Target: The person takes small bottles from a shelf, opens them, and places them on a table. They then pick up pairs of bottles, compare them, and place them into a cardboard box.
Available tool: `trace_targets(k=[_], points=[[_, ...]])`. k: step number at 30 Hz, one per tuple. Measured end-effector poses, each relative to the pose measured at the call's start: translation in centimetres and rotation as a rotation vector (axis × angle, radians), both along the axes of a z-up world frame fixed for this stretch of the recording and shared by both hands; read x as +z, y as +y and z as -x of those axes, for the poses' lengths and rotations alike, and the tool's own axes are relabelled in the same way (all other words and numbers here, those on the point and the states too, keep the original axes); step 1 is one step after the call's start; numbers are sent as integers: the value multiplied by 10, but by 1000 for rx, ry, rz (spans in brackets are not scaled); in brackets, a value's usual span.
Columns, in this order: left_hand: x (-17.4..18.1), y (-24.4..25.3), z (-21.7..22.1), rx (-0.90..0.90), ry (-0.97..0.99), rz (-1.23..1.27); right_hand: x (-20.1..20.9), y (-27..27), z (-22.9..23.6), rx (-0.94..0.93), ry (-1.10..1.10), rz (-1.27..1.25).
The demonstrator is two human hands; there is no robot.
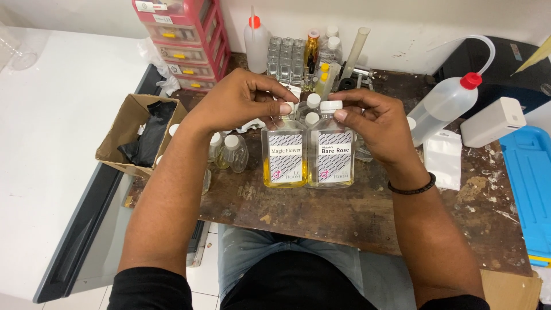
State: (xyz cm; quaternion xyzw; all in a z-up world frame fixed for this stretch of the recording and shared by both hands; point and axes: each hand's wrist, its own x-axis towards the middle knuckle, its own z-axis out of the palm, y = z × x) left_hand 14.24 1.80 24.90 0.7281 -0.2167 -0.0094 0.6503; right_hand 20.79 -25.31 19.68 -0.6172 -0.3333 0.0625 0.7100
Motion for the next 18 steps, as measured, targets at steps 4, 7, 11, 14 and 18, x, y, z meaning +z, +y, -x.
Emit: trace_targets(k=[4,7,11,14,18], points=[[-2,1,5,43,-23,-56,-1,1,3,8,-26,14],[5,3,15,120,-129,-229,8,7,18,12,-44,63],[11,-1,38,253,-199,-408,1,12,23,34,-72,106],[5,1,48,340,-230,-503,2,22,32,78,-121,164],[-9,9,53,409,-240,-631,6,35,36,176,-315,334]])
